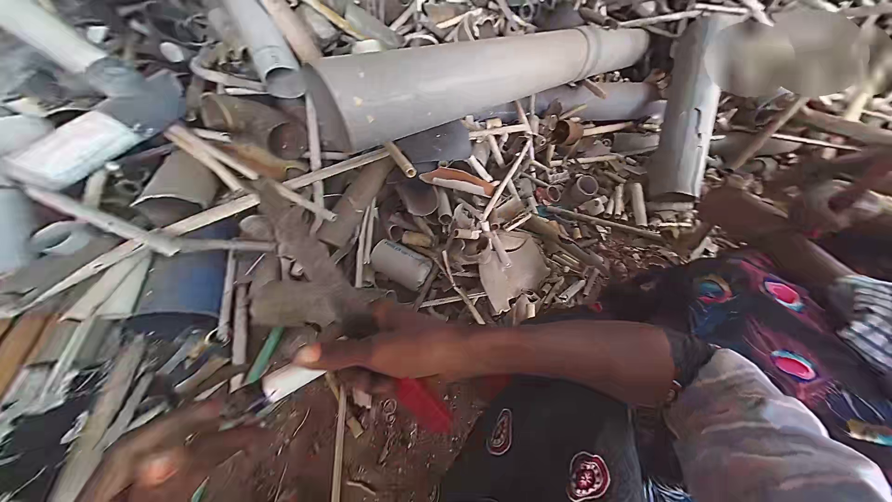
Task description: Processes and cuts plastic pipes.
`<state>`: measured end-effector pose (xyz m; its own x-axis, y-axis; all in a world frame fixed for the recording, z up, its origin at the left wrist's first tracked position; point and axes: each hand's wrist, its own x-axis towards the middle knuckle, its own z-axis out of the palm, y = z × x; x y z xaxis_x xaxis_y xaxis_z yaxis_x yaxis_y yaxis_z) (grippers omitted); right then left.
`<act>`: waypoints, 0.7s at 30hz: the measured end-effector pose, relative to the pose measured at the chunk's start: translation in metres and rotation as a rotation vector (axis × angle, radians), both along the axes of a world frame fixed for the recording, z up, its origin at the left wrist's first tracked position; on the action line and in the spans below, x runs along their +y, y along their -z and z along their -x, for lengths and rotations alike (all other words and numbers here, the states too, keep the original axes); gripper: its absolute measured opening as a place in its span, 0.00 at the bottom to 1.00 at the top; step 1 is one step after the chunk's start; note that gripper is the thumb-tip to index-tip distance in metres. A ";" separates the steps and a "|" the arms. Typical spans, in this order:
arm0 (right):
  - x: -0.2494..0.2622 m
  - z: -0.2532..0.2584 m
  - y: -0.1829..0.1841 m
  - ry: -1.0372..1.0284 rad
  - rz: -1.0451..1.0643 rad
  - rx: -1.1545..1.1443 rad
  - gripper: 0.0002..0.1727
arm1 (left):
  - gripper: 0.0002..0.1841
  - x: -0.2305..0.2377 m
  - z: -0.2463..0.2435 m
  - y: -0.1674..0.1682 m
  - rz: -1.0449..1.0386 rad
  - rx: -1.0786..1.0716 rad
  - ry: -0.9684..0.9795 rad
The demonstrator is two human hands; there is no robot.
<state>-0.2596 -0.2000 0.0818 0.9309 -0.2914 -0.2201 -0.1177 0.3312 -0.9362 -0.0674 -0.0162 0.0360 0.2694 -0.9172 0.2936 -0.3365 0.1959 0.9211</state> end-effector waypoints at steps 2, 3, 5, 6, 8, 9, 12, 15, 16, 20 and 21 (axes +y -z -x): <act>0.000 -0.001 0.002 0.010 0.029 0.002 0.10 | 0.21 -0.005 0.013 0.001 0.012 0.039 -0.057; 0.001 -0.001 0.002 0.014 0.061 -0.002 0.09 | 0.23 -0.006 0.019 0.003 0.018 0.055 -0.117; 0.004 0.000 0.003 0.033 0.108 0.000 0.08 | 0.19 -0.007 0.034 0.001 -0.004 0.127 -0.230; 0.007 0.001 0.004 0.048 0.130 0.006 0.08 | 0.15 -0.008 0.038 -0.001 -0.015 0.191 -0.273; 0.008 0.002 0.005 0.071 0.141 0.017 0.09 | 0.09 -0.010 0.042 -0.006 -0.021 0.332 -0.314; 0.009 0.002 0.006 0.075 0.115 0.016 0.10 | 0.07 -0.011 0.042 -0.009 -0.011 0.375 -0.323; 0.012 -0.001 0.006 0.039 -0.064 0.021 0.10 | 0.06 -0.011 0.043 -0.014 0.111 0.448 -0.341; 0.018 -0.004 0.007 -0.033 -0.085 0.000 0.11 | 0.06 -0.011 0.047 -0.021 0.196 0.579 -0.345; 0.019 -0.005 0.009 -0.071 -0.029 -0.027 0.11 | 0.06 -0.011 0.049 -0.025 0.193 0.647 -0.347; 0.020 -0.014 0.015 -0.168 0.070 -0.137 0.10 | 0.05 -0.008 0.051 -0.038 0.114 0.913 -0.322; 0.020 -0.015 0.016 -0.186 0.074 -0.146 0.11 | 0.06 -0.007 0.051 -0.040 0.089 0.961 -0.325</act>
